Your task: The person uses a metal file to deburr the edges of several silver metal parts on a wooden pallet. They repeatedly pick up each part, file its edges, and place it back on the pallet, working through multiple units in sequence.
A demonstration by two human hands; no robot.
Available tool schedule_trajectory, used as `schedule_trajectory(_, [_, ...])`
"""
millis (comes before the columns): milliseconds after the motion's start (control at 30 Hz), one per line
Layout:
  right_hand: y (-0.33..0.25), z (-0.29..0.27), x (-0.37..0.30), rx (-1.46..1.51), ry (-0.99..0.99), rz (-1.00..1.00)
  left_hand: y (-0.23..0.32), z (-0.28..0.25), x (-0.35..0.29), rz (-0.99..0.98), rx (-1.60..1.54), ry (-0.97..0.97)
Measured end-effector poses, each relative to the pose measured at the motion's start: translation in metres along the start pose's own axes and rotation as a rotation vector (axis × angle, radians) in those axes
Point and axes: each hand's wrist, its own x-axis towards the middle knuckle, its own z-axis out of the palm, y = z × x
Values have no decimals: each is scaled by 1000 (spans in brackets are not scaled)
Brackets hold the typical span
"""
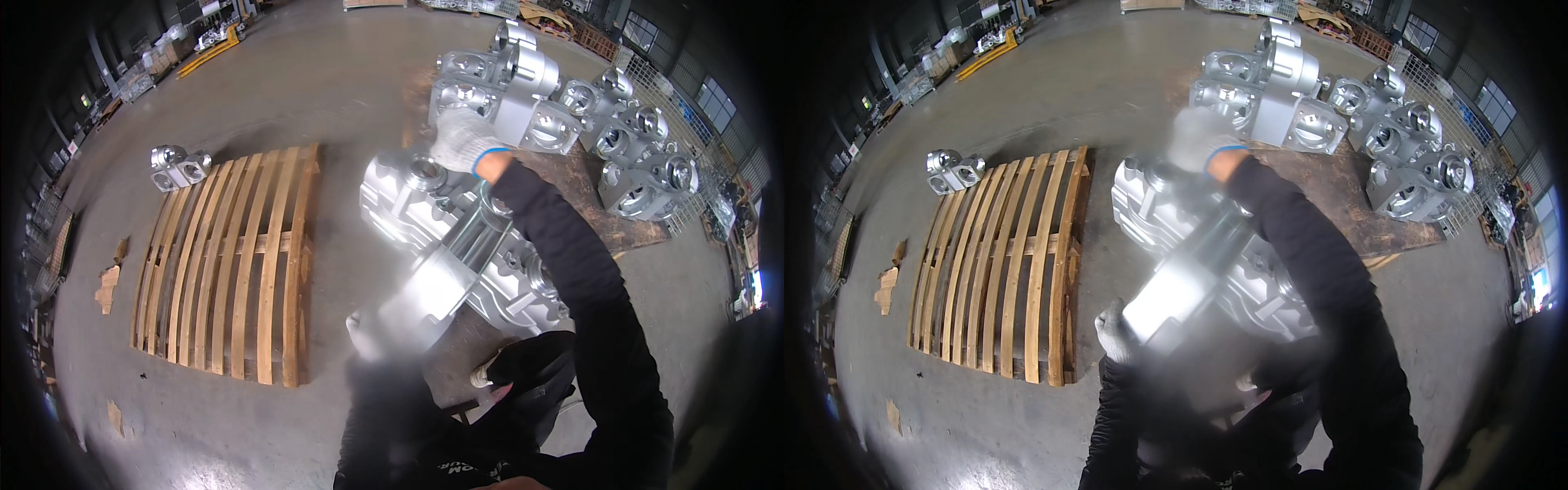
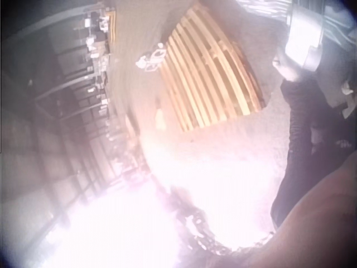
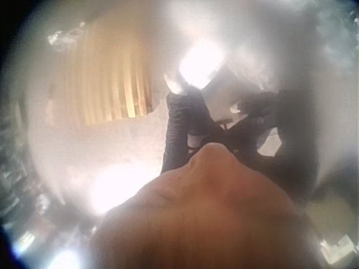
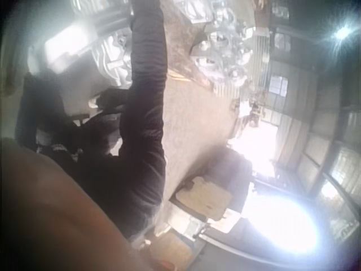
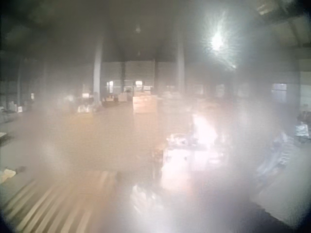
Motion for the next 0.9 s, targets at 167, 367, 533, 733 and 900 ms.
schedule_trajectory(167, [8, 8, -14, 93, -38, 4, 0, 7, -4, 145, 107, 82])
schedule_trajectory(367, [15, 18, -39, 108, 123, 39, -8, -2, 6, 138, 158, 87])
schedule_trajectory(533, [16, 21, -52, 96, -88, 189, -2, -4, 1, 153, 117, -9])
schedule_trajectory(733, [17, 14, -64, 51, -2, 147, 5, 4, -7, 130, 109, -21])
schedule_trajectory(900, [24, 9, -70, 77, -7, 197, 8, 3, -6, 132, 114, -210])
